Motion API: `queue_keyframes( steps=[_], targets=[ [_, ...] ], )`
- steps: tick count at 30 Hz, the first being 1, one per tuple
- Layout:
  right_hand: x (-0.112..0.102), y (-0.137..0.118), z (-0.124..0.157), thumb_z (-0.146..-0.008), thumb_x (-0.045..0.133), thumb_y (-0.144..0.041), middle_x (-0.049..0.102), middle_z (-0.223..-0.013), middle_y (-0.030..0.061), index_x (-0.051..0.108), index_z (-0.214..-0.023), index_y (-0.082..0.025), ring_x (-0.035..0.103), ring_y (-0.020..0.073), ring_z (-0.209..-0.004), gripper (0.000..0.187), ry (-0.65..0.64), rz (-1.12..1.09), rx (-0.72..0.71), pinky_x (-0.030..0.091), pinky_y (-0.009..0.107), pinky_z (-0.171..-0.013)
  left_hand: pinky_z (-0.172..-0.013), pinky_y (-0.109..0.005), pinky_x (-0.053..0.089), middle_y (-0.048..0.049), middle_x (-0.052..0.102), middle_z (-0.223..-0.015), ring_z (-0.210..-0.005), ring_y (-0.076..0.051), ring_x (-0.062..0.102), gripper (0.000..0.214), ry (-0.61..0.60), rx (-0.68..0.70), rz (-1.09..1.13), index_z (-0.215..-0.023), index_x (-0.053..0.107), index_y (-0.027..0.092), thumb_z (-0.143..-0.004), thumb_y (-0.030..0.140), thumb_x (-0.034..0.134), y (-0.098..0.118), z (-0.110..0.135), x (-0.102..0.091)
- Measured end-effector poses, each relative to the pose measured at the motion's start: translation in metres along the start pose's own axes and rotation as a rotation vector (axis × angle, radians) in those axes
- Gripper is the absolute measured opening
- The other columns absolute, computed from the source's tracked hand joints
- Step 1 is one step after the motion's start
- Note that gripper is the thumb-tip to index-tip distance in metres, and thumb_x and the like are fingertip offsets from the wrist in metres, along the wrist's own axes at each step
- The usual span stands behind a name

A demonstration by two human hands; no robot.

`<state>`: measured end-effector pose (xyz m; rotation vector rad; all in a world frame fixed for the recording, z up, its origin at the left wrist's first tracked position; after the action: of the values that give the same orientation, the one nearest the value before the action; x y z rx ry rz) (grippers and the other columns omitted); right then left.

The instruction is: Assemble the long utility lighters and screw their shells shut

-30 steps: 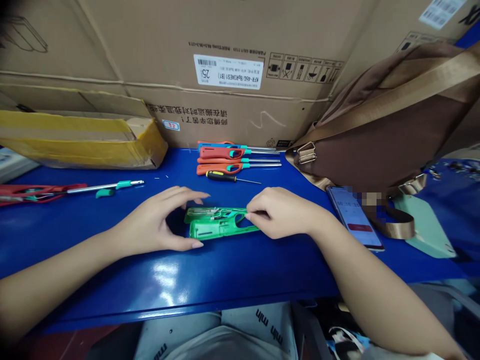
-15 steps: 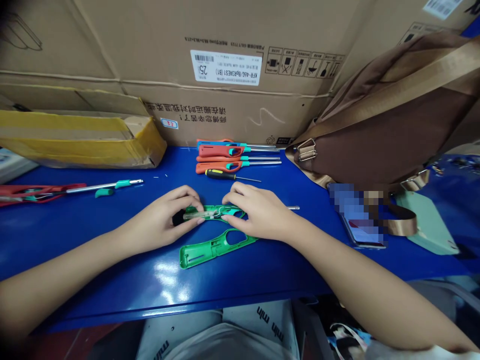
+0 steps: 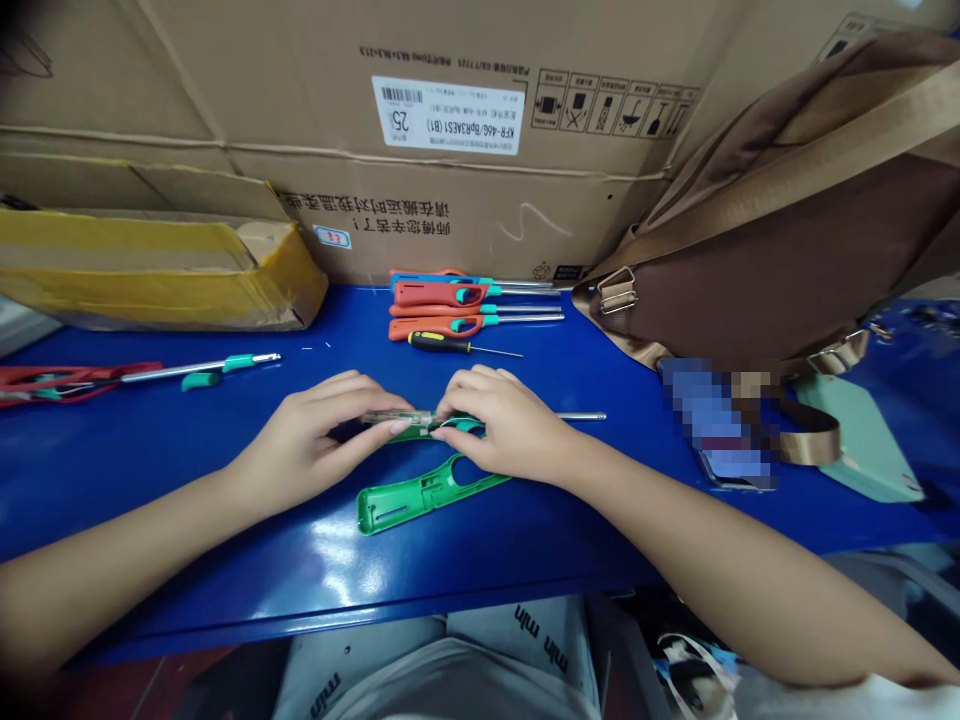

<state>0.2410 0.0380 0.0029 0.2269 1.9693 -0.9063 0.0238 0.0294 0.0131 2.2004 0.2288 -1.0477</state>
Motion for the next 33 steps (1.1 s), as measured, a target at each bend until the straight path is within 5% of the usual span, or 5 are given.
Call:
queue_keyframes(
  steps=[19, 33],
  targets=[
    [-0.017, -0.002, 0.004, -0.100, 0.065, -0.028, 0.073, -0.087, 0.0006, 0.070, -0.081, -0.020, 0.058, 0.0180, -0.085, 0.022, -0.073, 0.090, -0.133, 0.033, 0.037, -0.085, -0.074, -0.028, 0.050, -0.0001, 0.077, -0.082, -0.075, -0.014, 0.063, 0.009, 0.028, -0.013, 0.054, -0.093, 0.078, 0.018, -0.095, 0.023, 0.070, 0.009, -0.002, -0.005],
    [-0.021, -0.007, 0.003, -0.107, 0.050, -0.022, 0.067, -0.083, 0.0023, 0.065, -0.082, -0.017, 0.054, 0.0166, -0.079, 0.029, -0.022, 0.206, -0.272, 0.035, 0.036, -0.084, -0.076, -0.027, 0.051, 0.0005, 0.077, -0.083, -0.077, -0.013, 0.065, 0.007, 0.009, -0.029, 0.108, -0.094, 0.079, 0.018, -0.095, 0.021, 0.072, 0.007, -0.001, -0.003]
  ],
)
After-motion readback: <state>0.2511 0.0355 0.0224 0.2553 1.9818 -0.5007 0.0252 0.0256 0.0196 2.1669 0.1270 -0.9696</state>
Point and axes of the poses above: each hand's wrist, its own z-axis away from the middle knuckle, its own x-axis out of the palm, y = z × x, the point moved 3 cm from there along -z, towards the middle knuckle
